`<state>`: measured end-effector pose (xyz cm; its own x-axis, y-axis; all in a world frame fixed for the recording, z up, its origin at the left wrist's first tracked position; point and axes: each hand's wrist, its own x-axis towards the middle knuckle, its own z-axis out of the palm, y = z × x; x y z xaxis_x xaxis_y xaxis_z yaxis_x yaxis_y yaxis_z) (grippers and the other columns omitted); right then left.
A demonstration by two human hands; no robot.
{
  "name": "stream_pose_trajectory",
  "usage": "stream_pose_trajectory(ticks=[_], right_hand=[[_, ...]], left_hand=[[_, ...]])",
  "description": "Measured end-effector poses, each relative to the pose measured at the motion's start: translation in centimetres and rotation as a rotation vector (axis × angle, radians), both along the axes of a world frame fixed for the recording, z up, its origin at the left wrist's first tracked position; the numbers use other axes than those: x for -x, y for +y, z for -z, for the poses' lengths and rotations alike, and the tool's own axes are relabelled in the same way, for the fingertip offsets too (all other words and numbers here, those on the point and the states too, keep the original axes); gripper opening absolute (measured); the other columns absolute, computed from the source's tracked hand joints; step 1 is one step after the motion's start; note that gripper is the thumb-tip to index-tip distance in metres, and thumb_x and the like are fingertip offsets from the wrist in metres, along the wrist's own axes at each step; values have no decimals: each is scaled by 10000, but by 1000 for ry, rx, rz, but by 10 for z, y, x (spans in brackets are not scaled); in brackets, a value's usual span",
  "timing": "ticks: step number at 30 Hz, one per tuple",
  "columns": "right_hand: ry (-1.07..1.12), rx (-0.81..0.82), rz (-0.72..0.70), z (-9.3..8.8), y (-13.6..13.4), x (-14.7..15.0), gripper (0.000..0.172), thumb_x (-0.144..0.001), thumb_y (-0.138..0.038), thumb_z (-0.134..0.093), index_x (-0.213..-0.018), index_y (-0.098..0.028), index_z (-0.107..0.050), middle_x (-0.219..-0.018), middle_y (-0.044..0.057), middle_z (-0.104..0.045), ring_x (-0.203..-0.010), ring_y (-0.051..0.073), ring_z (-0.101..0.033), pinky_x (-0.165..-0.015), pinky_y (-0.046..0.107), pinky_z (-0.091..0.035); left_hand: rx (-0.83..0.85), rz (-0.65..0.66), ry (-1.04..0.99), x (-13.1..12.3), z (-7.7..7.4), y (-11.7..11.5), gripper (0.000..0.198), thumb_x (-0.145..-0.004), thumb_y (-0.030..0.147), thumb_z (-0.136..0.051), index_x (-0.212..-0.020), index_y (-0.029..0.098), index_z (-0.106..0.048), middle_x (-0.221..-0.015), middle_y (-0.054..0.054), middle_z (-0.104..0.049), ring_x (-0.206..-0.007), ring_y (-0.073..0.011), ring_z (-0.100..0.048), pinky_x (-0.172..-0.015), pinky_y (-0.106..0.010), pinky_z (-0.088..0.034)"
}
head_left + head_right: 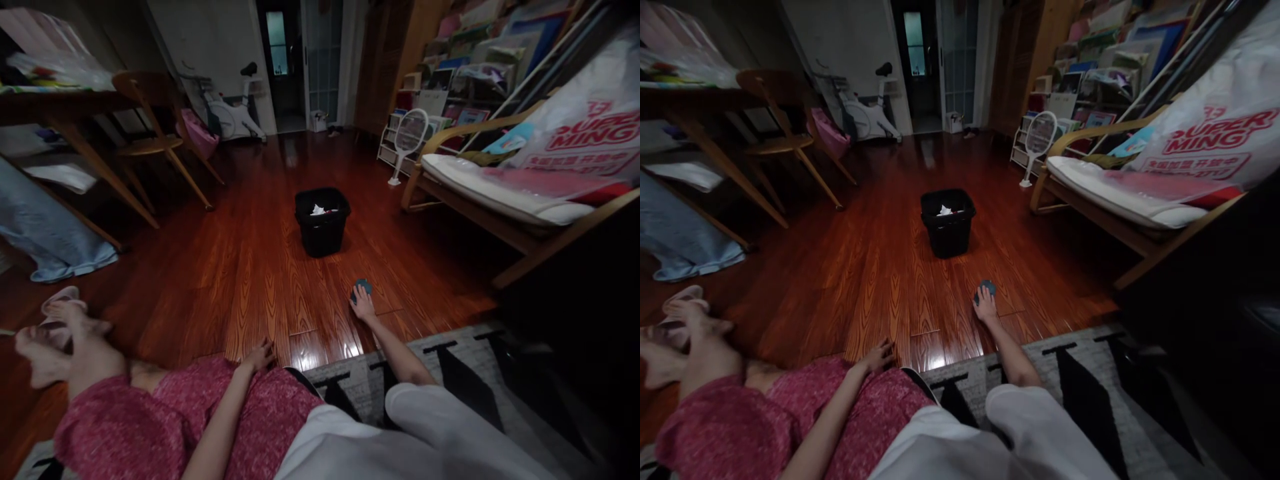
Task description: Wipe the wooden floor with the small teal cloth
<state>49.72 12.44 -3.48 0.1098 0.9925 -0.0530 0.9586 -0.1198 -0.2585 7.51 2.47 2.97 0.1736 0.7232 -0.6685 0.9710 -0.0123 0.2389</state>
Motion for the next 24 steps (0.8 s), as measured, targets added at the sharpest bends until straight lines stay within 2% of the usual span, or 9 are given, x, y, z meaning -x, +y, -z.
stream_pose_trajectory(ticks=[3,6,8,10,11,13,19,21,24], right_hand=[[-2,3,7,7,-26,18,685,-934,-296,-359,-1586,-125,-241,-1653,140,-236,-1529,265,-179,-1206,485,-202],[9,-31,-72,28,-86,49,710,-908,-280,-395,-1588,-139,-248,-1659,117,-227,-1536,266,-151,-1221,483,-176],[22,-57,-133,43,-126,66,755,-884,-265,-422,-1602,-175,-207,-1673,82,-185,-1545,255,-106,-1231,478,-152],[33,-55,-141,51,-150,72,789,-870,-258,-434,-1610,-182,-170,-1680,72,-149,-1549,248,-73,-1236,470,-137],[37,-48,-121,52,-153,69,795,-870,-261,-433,-1610,-168,-160,-1681,82,-139,-1549,250,-68,-1237,470,-133],[45,-37,-31,45,-142,53,788,-877,-272,-421,-1604,-119,-160,-1675,126,-142,-1548,265,-78,-1233,482,-131],[80,-102,368,6,-60,-22,738,-898,-281,-371,-1561,5,-218,-1630,256,-209,-1534,334,-126,-1204,554,-159],[86,-106,433,2,-51,-27,735,-894,-273,-375,-1554,18,-231,-1626,264,-216,-1531,343,-133,-1203,552,-162],[95,-120,416,14,-68,-5,763,-891,-261,-382,-1583,-24,-164,-1646,229,-184,-1536,333,-119,-1211,551,-135]], left_hand=[[2,-3,-15,1,2,1,701,-917,469,-489,-1534,158,-373,-1655,-124,-230,-1500,-257,-268,-1210,-308,-240],[-9,-2,-28,2,6,2,698,-905,513,-498,-1526,216,-389,-1644,-96,-276,-1498,-266,-276,-1216,-337,-242],[-21,12,-30,2,8,3,693,-905,494,-492,-1524,204,-388,-1645,-110,-266,-1500,-277,-270,-1220,-359,-241],[-31,21,-28,2,10,3,695,-904,464,-488,-1526,175,-378,-1649,-132,-244,-1501,-287,-263,-1221,-372,-241],[-33,23,-29,2,10,3,697,-904,454,-487,-1527,162,-373,-1648,-141,-239,-1501,-289,-262,-1221,-374,-240],[-30,20,-31,2,10,3,702,-908,448,-486,-1527,141,-366,-1648,-159,-230,-1505,-284,-249,-1223,-367,-230],[-14,15,-9,2,8,3,701,-927,486,-479,-1532,153,-360,-1659,-159,-193,-1509,-270,-239,-1221,-351,-219],[-18,14,5,2,8,4,693,-926,483,-480,-1533,169,-364,-1657,-145,-209,-1513,-266,-226,-1221,-350,-221],[-16,24,32,0,6,4,677,-931,448,-476,-1538,172,-358,-1657,-143,-215,-1513,-272,-226,-1220,-369,-227]])
